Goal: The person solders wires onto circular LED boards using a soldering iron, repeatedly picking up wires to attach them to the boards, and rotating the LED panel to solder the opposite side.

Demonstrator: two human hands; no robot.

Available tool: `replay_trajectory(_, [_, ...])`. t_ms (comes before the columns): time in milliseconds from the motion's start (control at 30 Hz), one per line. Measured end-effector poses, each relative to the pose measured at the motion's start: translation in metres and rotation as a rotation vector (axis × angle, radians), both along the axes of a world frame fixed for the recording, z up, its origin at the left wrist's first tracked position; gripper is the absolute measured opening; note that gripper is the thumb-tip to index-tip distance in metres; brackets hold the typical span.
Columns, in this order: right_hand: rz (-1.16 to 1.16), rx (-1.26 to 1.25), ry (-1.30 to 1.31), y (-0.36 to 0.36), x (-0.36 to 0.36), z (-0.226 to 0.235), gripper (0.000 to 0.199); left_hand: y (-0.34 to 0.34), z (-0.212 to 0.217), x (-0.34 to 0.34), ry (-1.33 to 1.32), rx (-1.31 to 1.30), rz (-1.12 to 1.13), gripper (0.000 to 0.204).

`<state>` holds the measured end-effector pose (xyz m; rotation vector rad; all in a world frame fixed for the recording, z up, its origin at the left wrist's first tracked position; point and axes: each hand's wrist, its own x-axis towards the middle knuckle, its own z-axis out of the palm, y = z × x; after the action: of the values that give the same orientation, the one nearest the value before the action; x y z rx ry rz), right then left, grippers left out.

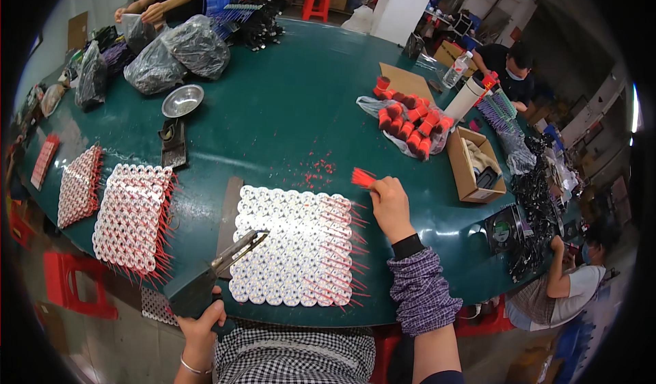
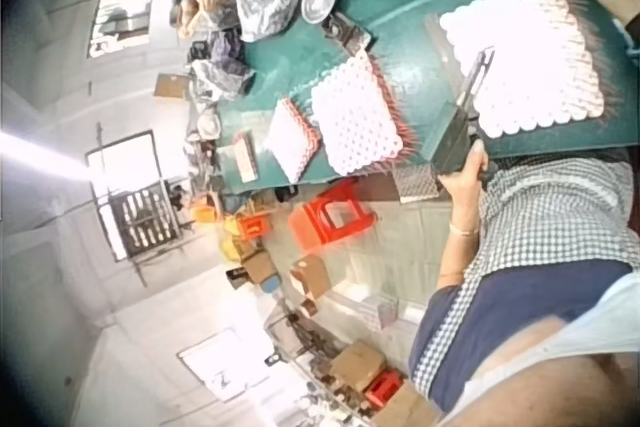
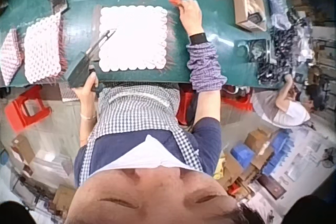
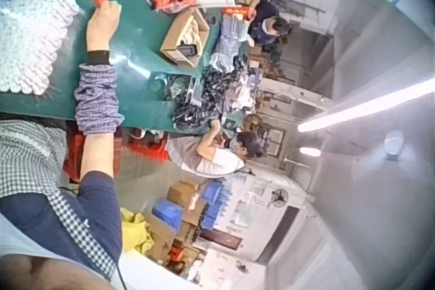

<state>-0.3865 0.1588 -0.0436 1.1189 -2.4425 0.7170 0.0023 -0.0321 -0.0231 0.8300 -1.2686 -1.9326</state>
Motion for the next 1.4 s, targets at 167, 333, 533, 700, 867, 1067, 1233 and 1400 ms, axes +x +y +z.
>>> replay_trajectory(167, [0.017, -0.002, -0.008, -0.013, -0.007, -0.001, 0.005, -0.009, -0.004, 0.001, -0.034, -0.032, 0.021, 0.047])
replay_trajectory(333, [0.045, 0.107, 0.039, -0.017, -0.015, -0.010, 0.006, -0.007, -0.003, -0.006, -0.036, -0.059, 0.042, 0.046])
replay_trajectory(533, [0.029, 0.318, 0.227, -0.021, -0.016, -0.005, 0.009, -0.007, -0.003, -0.003, -0.051, -0.082, 0.038, 0.047])
replay_trajectory(700, [0.034, 0.156, -0.009, -0.029, -0.033, 0.006, 0.009, -0.005, 0.003, -0.007, -0.043, -0.077, 0.091, 0.047])
replay_trajectory(867, [0.037, 0.146, -0.069, -0.031, -0.045, 0.004, 0.015, -0.005, 0.005, -0.009, -0.009, -0.080, 0.129, 0.046])
replay_trajectory(1067, [-0.085, 0.201, -0.090, -0.032, -0.043, -0.007, 0.018, -0.006, 0.006, -0.004, -0.053, -0.032, 0.133, 0.033])
replay_trajectory(1233, [-0.115, 0.166, -0.186, -0.028, -0.049, -0.002, 0.011, -0.001, 0.009, -0.009, -0.039, -0.069, 0.139, 0.036])
replay_trajectory(1400, [-0.102, 0.186, -0.192, -0.033, -0.045, 0.004, 0.010, 0.003, 0.013, -0.001, -0.032, -0.058, 0.103, 0.037])
